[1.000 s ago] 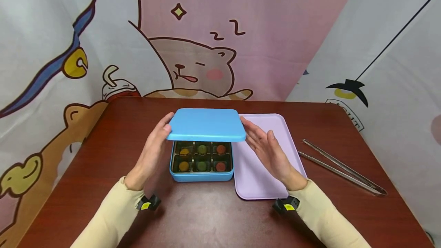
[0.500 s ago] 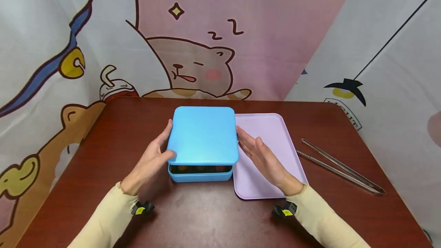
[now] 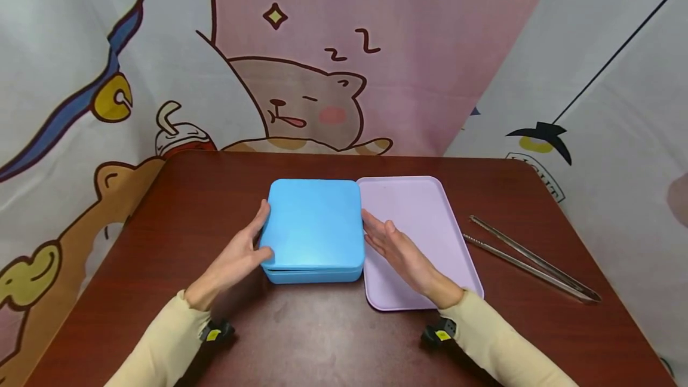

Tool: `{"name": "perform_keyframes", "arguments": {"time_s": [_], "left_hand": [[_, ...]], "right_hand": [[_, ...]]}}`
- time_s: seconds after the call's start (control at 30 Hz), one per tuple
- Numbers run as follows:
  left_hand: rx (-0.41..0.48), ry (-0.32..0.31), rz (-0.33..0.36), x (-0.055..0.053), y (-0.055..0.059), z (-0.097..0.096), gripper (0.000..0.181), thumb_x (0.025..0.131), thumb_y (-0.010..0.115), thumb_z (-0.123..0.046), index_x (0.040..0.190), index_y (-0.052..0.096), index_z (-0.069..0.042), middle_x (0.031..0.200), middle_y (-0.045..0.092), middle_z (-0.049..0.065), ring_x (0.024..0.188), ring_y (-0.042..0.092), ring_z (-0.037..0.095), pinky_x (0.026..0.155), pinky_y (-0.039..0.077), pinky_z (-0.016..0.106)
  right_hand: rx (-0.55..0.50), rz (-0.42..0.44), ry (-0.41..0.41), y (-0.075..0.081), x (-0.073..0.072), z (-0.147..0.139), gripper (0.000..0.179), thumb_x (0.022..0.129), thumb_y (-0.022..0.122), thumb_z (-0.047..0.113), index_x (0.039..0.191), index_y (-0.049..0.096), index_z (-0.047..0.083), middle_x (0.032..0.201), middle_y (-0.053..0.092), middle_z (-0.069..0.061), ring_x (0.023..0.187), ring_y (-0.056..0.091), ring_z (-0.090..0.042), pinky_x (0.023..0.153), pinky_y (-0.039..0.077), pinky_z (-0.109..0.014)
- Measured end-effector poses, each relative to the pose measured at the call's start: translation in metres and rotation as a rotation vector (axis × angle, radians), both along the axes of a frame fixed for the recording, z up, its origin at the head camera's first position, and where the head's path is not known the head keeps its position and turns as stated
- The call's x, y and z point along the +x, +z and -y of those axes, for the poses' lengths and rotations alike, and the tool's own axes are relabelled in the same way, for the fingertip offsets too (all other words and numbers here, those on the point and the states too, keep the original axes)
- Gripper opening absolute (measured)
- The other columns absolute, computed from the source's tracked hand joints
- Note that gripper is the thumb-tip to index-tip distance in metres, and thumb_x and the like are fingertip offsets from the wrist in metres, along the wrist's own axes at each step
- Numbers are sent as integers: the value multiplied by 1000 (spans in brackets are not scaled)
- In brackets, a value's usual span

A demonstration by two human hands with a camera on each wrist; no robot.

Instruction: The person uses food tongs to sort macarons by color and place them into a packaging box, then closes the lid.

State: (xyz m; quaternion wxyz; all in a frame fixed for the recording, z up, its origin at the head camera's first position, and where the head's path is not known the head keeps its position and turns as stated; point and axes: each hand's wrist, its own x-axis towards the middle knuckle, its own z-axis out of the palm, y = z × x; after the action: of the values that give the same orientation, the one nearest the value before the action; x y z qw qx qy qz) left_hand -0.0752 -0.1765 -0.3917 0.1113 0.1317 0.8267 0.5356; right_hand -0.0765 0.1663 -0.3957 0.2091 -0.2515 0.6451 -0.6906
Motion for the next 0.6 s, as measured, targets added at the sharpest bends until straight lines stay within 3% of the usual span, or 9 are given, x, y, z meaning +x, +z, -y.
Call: {"name": "perform_keyframes", "arguments": {"time_s": [0.1,0.23,0.37,0.47,0.6], "left_hand": [[-7,-4,16,1,-3,0,93,89,57,6,165,5,-4,173,-5,7,158,-1,26,101,18,1],[-15,-3,26,1,-6,0,94,89,58,6,166,5,-4,173,-6,6,158,-2,25,106,18,6],[-31,-2,30,1,-8,-2,94,89,58,5,166,5,-5,173,-7,7,158,-2,25,118,20,30],[-31,3,34,0,-8,-3,93,89,59,5,166,6,-4,173,-8,8,158,-2,26,120,18,49],[-22,5,45,0,-8,-5,93,89,59,6,166,7,-3,173,-8,8,158,-3,27,120,16,56]], "right_hand": [[6,5,-2,0,-1,1,84,110,17,56,162,5,-8,172,4,-20,158,6,-36,124,19,-32],[13,16,-6,0,-2,1,83,110,17,57,163,6,-6,173,4,-17,158,7,-34,124,16,-40],[16,24,-2,0,-2,0,82,110,16,56,163,5,-6,172,4,-17,158,7,-34,124,14,-42],[19,31,1,-1,-3,0,83,110,16,57,163,5,-6,172,3,-18,158,6,-34,125,13,-43],[26,42,-1,-4,-3,0,84,110,17,57,163,5,-7,172,3,-19,158,6,-35,125,11,-46]]}}
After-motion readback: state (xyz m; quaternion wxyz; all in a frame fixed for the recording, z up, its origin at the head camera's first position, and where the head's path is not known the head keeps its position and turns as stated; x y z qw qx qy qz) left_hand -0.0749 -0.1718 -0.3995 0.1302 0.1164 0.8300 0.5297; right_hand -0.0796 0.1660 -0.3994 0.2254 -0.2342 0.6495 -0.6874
